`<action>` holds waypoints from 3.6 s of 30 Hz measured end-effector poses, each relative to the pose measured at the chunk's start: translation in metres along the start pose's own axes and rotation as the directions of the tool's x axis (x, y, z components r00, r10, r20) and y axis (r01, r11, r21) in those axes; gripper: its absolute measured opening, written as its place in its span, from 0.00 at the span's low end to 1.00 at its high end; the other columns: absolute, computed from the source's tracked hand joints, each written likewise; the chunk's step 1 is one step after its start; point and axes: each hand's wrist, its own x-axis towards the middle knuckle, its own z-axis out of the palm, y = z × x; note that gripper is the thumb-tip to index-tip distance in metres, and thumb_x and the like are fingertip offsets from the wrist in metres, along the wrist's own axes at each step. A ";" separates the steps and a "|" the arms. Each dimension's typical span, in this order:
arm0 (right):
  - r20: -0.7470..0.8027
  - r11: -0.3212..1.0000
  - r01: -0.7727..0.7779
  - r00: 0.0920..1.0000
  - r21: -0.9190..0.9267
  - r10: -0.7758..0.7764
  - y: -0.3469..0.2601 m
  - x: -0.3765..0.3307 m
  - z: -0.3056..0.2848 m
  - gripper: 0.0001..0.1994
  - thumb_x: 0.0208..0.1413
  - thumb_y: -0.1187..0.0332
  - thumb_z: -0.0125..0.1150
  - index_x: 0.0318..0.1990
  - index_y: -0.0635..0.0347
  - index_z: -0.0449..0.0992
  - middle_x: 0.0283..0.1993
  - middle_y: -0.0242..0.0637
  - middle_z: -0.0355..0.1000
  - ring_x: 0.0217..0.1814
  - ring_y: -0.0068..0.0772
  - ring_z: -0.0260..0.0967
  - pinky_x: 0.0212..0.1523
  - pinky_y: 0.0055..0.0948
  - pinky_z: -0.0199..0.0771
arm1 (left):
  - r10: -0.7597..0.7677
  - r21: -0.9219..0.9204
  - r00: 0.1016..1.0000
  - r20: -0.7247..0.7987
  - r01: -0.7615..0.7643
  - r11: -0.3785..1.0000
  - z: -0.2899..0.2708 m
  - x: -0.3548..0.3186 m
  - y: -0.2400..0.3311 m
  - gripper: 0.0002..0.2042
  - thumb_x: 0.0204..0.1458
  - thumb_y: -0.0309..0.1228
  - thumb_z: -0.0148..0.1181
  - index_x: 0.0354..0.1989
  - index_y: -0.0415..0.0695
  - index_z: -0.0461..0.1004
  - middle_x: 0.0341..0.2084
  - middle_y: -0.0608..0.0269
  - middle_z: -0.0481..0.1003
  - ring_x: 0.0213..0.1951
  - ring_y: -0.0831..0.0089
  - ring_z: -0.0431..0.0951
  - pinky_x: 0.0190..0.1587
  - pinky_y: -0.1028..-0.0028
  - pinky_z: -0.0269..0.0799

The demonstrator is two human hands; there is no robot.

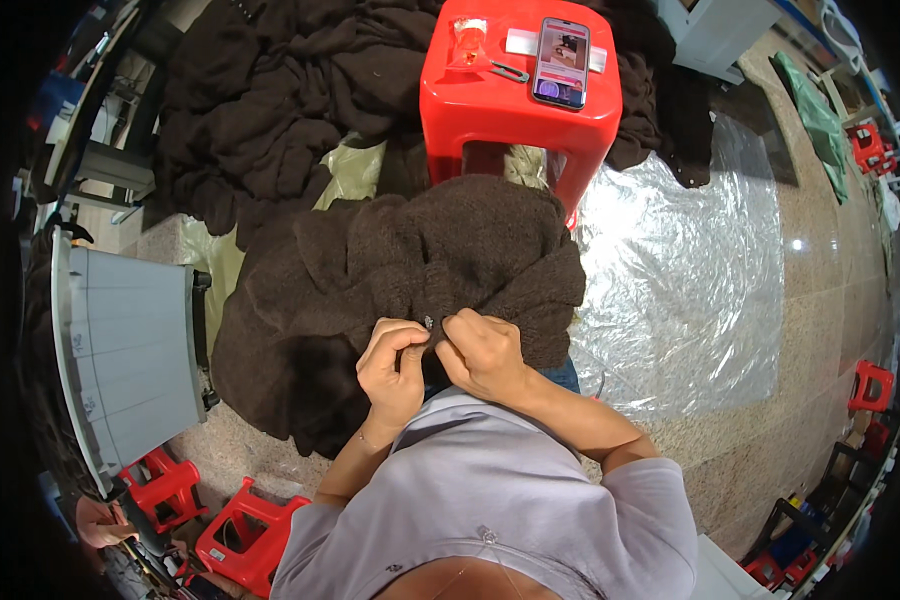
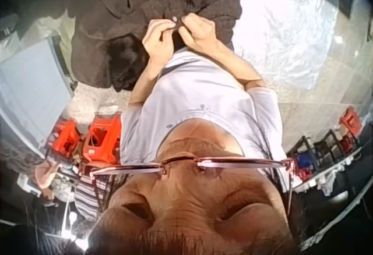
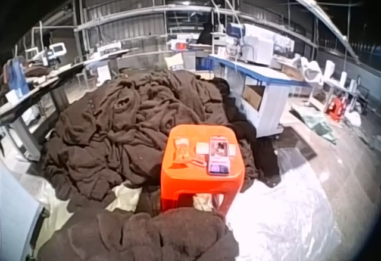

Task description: Inspecting and fastening buttons on brown fleece garments in a sewing factory floor.

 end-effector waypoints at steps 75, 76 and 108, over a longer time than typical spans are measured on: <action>0.207 0.991 0.088 0.972 0.099 -0.108 0.022 0.024 -0.025 0.09 0.58 0.68 0.61 0.30 0.59 0.68 0.27 0.40 0.65 0.26 0.47 0.70 0.22 0.42 0.67 | -0.647 -0.483 0.748 0.145 0.624 0.614 0.022 0.029 -0.025 0.10 0.48 0.12 0.55 0.38 0.34 0.78 0.35 0.61 0.78 0.38 0.76 0.77 0.44 0.79 0.71; 0.206 0.991 0.092 0.972 0.096 -0.111 0.025 0.027 -0.027 0.09 0.58 0.68 0.61 0.30 0.59 0.68 0.27 0.40 0.65 0.26 0.47 0.70 0.22 0.42 0.67 | -0.649 -0.415 0.723 0.235 0.679 0.606 0.016 0.031 -0.028 0.11 0.48 0.12 0.55 0.38 0.33 0.78 0.35 0.61 0.78 0.38 0.76 0.77 0.45 0.79 0.71; -0.262 0.698 -0.127 0.961 -0.704 -0.089 0.204 0.214 -0.120 0.13 0.56 0.58 0.63 0.44 0.53 0.79 0.40 0.38 0.67 0.46 0.41 0.62 0.47 0.41 0.57 | -0.654 -0.538 0.452 0.606 0.839 0.082 0.001 0.041 -0.036 0.07 0.55 0.21 0.61 0.40 0.33 0.76 0.35 0.56 0.80 0.36 0.71 0.80 0.43 0.73 0.76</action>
